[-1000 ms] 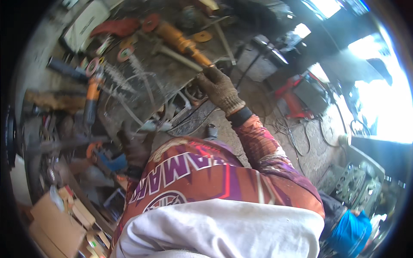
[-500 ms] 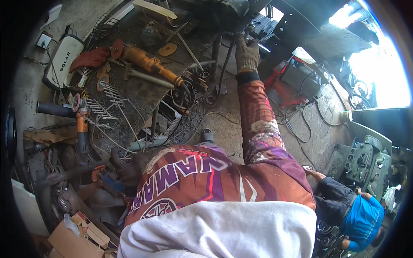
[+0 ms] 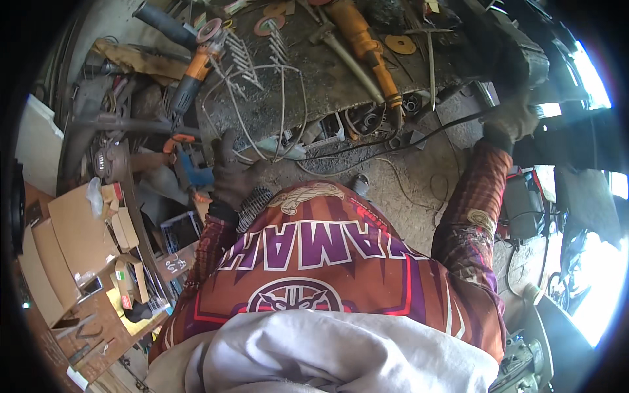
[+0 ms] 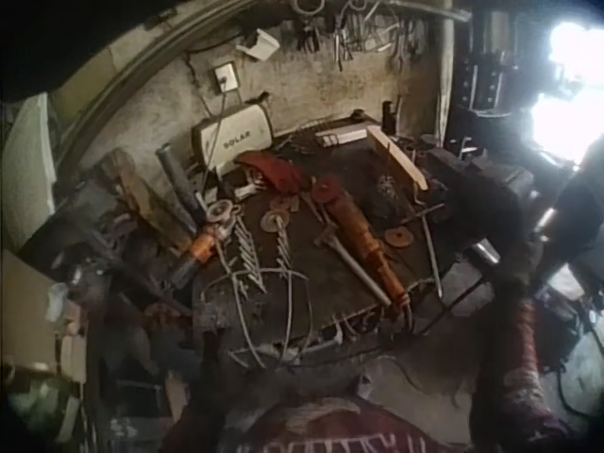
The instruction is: The person welds a wire frame to a metal base using a welding tool by hand.
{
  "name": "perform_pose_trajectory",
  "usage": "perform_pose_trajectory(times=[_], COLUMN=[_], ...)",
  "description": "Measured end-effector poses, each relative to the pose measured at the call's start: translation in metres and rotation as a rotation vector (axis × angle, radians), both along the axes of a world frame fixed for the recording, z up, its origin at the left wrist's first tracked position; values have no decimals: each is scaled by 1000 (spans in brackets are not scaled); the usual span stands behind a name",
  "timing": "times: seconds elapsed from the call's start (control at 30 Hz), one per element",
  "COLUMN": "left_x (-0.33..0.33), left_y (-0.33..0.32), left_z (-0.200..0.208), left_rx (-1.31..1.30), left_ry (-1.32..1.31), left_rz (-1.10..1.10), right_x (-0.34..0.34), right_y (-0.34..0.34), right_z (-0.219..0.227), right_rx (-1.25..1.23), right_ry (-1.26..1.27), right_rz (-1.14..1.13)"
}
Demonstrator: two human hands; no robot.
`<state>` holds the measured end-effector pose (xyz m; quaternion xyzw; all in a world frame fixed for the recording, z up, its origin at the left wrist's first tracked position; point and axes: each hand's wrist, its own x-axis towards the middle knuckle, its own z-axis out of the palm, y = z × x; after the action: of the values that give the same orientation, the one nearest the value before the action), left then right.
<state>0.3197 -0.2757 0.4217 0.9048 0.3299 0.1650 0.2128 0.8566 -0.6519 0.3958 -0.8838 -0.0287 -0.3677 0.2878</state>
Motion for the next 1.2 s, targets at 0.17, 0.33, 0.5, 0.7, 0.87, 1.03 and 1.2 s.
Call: perform_pose_trajectory(times=[0.17, 0.33, 0.5, 0.7, 0.87, 1.03, 1.2], left_x=[-3, -2, 0, 3, 0, 0, -8], left_y=[-6, 3, 9, 18, 26, 29, 31], left_z=[8, -4, -3, 5, -2, 9, 5], left_rx=[-50, 11, 166, 188, 127, 155, 159], left_ry=[-36, -73, -242, -340, -324, -309, -300], left_rz=[18, -39, -173, -239, -214, -193, -147], right_x=[-10, -109, -214, -282, -322, -351, -296], right_y=[-43, -32, 34, 53, 80, 82, 26], right_z=[101, 179, 159, 147, 168, 166, 159], right_rx=[-373, -789, -89, 686, 194, 375, -415], right_ry=[-320, -161, -119, 248, 446, 429, 145], right_rz=[226, 172, 429, 645, 591, 592, 557])
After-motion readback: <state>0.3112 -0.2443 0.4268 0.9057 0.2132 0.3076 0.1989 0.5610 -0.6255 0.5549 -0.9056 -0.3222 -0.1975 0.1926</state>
